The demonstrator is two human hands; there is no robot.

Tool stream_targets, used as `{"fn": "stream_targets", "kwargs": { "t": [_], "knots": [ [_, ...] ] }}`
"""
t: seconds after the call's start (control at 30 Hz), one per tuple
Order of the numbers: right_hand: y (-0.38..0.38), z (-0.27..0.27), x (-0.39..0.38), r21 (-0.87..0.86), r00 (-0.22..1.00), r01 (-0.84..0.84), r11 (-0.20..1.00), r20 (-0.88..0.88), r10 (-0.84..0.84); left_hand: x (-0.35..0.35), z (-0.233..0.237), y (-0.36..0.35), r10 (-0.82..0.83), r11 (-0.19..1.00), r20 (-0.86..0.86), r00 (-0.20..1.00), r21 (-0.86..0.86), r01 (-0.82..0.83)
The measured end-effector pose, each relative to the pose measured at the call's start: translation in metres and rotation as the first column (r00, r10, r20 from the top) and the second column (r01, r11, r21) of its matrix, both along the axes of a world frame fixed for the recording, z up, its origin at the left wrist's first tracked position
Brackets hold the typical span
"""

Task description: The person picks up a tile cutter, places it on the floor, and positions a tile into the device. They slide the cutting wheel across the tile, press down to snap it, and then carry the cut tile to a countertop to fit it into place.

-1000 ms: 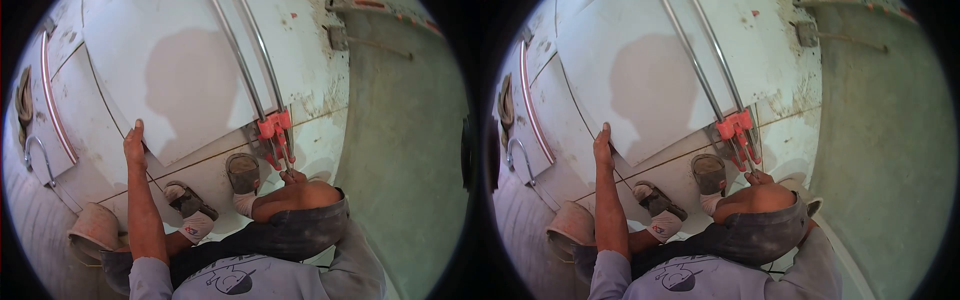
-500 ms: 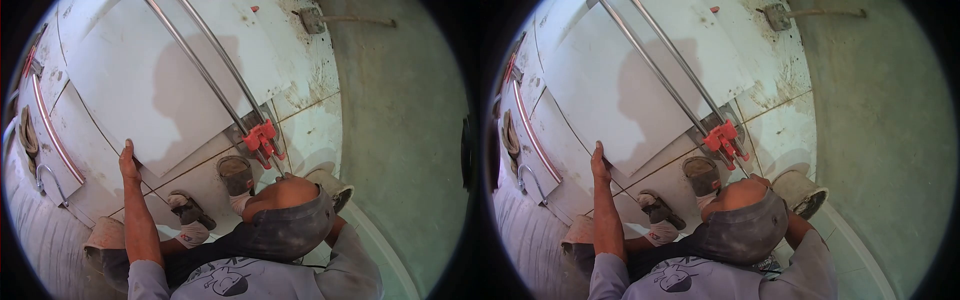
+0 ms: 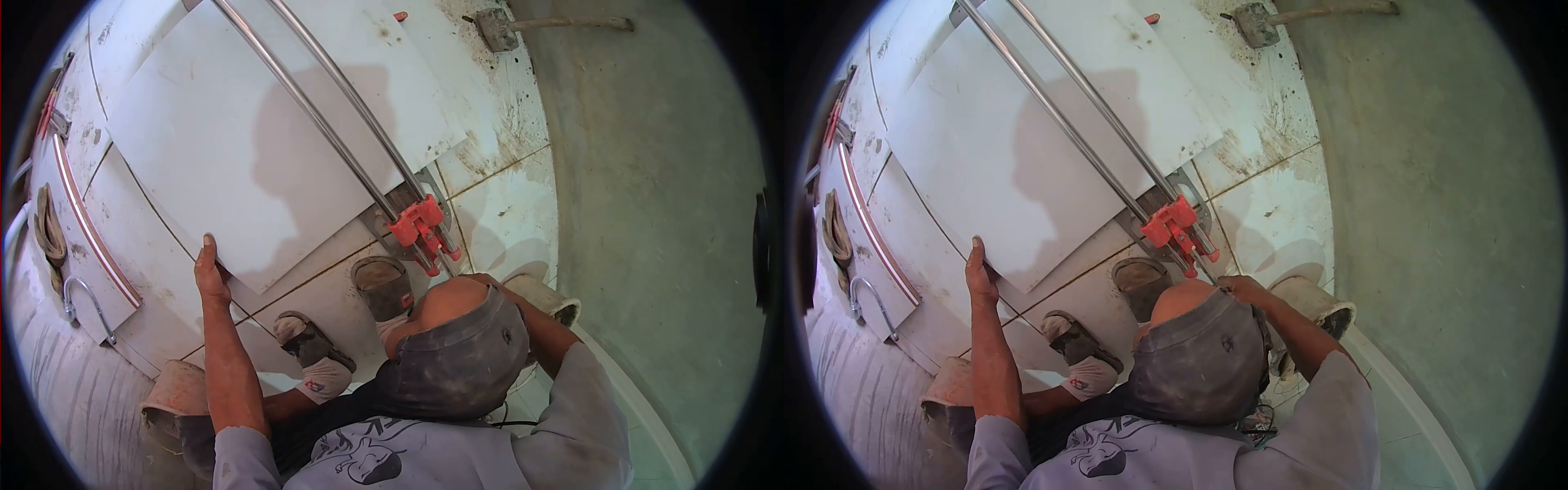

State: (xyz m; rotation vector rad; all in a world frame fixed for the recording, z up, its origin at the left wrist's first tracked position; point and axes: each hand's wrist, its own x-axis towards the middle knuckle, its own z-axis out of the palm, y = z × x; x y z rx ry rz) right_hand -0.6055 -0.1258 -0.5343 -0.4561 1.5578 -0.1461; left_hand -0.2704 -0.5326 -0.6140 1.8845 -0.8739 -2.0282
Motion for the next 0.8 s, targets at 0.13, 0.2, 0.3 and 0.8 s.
{"fn": "stream_targets", "kwargs": {
  "t": [0.13, 0.2, 0.3, 0.8],
  "knots": [
    [-0.034, 0.016, -0.031, 0.005, 0.991, -0.134, 0.991, 0.032, 0.134, 0.003, -0.004, 0.001, 0.008, 1.0, -0.009, 1.0, -0.019, -0.008],
    [-0.01, -0.029, -0.082, -0.22, 0.843, -0.536, 0.815, -0.091, 0.53, -0.001, 0.0, 0.002, 0.007, 1.0, 0.002, 1.0, -0.011, -0.007],
    [-0.073, -0.007, -0.124, 0.019, 0.857, -0.042, 0.999, -0.513, 0.045, 0.006, -0.009, 0.001, 0.004, 1.0, 0.034, 0.999, -0.012, -0.004],
    [-0.203, -0.067, -0.079, -0.256, 0.229, 0.955, 0.151, 0.309, -0.923, -0.007, 0.001, 0.004, 0.108, 0.993, 0.056, 0.993, -0.041, -0.106]
  ]
}}
